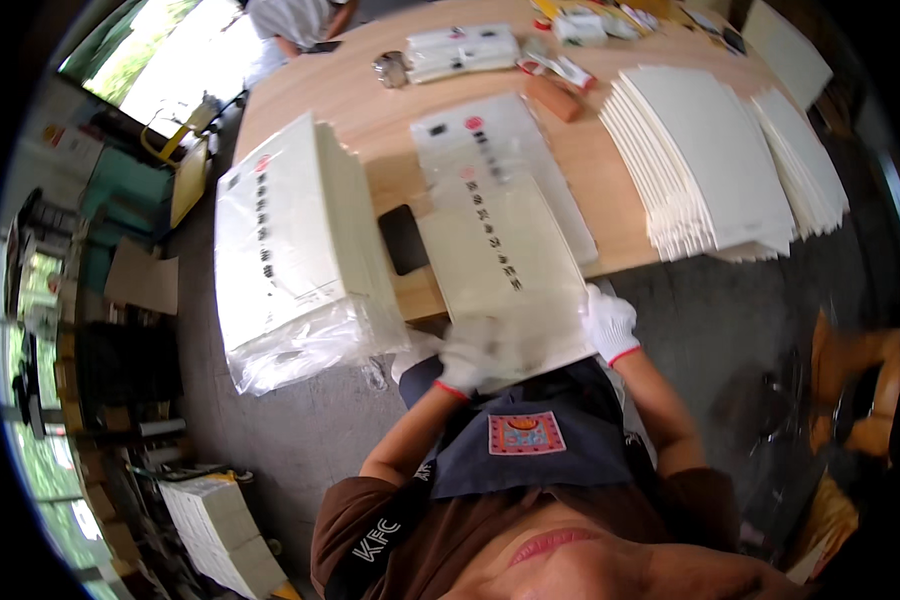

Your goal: The person repeatedly picks up stacks of white paper documents, places them into clear plastic sleeves, and sets the sealed packages on a growing pile on the table. The process is performed one at a time with gloved hands.

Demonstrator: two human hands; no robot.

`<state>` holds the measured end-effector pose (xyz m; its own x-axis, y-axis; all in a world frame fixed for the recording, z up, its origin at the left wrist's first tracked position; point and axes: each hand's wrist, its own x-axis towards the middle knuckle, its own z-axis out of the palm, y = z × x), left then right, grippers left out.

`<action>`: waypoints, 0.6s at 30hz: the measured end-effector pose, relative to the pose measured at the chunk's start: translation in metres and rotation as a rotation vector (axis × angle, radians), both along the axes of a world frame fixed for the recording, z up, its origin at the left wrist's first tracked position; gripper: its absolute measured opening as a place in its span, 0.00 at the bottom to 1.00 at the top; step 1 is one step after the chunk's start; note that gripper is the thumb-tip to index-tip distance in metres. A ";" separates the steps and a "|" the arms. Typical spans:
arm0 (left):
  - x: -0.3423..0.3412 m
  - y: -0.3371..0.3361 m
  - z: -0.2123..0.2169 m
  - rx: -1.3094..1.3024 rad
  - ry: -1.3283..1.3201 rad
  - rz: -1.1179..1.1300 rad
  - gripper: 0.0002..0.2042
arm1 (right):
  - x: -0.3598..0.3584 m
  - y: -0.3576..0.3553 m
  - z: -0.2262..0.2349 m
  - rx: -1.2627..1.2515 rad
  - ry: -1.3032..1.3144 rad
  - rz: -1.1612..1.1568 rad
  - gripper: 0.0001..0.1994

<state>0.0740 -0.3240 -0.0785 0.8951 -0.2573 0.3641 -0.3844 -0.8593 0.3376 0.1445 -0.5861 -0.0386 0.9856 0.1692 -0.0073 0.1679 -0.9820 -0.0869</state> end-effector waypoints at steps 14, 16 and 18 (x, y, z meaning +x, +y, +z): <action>-0.129 0.035 0.070 -0.334 0.271 0.141 0.12 | -0.143 -0.025 0.056 0.045 0.281 0.218 0.06; -0.113 0.032 0.064 -0.202 0.116 0.071 0.11 | -0.130 -0.022 0.045 -0.090 0.245 0.343 0.06; -0.073 0.026 0.059 -0.282 0.003 0.088 0.10 | -0.101 -0.024 0.035 -0.151 -0.203 0.613 0.06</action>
